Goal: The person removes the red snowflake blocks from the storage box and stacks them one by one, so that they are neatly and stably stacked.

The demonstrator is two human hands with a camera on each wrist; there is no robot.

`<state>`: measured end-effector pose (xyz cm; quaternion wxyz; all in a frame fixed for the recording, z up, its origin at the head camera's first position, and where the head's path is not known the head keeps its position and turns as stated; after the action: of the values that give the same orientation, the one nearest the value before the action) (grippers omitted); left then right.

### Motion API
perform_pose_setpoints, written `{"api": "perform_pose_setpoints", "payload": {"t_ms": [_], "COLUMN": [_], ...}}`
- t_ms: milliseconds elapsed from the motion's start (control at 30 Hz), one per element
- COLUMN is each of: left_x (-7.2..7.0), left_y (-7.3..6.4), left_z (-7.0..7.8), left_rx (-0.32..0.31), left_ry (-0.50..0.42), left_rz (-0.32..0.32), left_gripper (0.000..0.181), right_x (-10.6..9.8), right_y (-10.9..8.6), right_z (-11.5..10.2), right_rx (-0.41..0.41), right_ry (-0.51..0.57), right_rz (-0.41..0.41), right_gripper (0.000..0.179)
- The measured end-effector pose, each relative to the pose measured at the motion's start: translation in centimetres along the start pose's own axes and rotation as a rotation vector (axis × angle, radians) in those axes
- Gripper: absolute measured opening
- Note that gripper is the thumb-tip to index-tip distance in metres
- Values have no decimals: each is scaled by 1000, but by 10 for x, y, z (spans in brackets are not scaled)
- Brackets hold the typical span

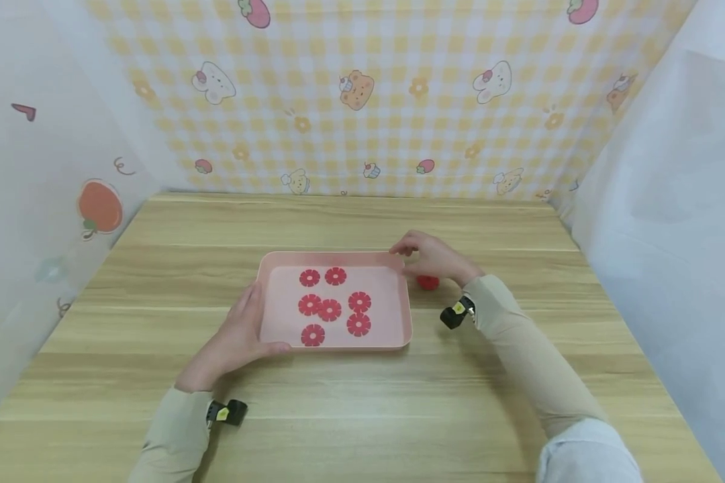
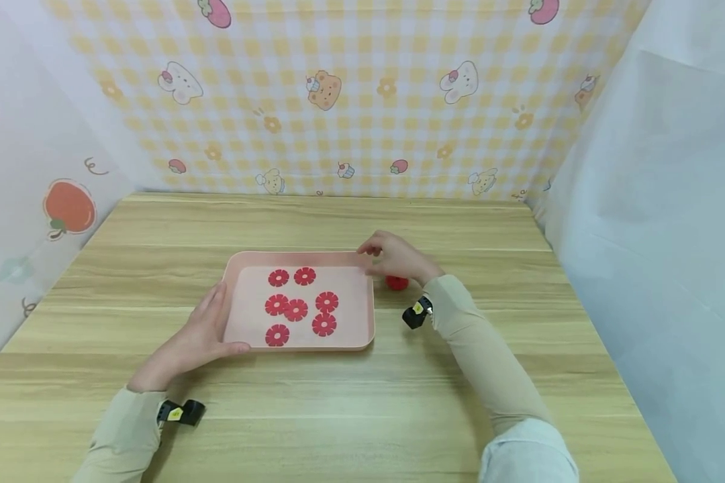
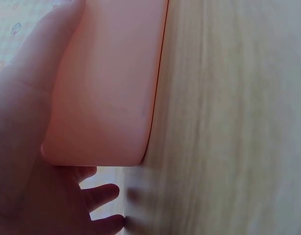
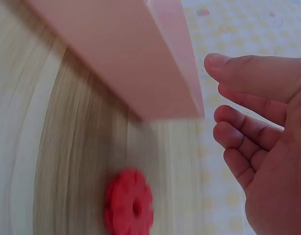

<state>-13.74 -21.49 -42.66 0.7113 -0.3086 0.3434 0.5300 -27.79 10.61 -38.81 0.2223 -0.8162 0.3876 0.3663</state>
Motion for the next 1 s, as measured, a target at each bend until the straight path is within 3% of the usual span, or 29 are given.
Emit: {"api": "perform_pose_setpoints", "payload": {"t_ms": [400,733,833,1000], "left_x": [1,1,2,1], "left_y": [2,2,2,1], "left_z": [-1,-1,-2,-3], "left_rx": [18,5,-1,-12], "left_ry": [-4,4,7,10], "left_rz": [24,8,3,-7], "left_gripper": [131,132,131,131], "right_x": [13,44,57,78], "right_y": [32,53,58,64], "right_z": [-49,-78,-84,-87], "right_rx": [-125,-201,-189,-84], "right_ry": [-39,-102,-92,-14], "right_rz": [-75,-186,-226,-289], "right_gripper": [33,36,36,37]}}
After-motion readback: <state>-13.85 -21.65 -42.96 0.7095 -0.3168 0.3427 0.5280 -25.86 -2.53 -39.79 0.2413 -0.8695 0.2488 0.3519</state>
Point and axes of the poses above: each hand's wrist, its own y-axis towards the middle knuckle, its own x-axis out of the palm, z = x × y, the point moved 5 cm from there along y, towards the middle knuckle, and after that the axes turned 1 degree about -z, right-handed, at the moved point
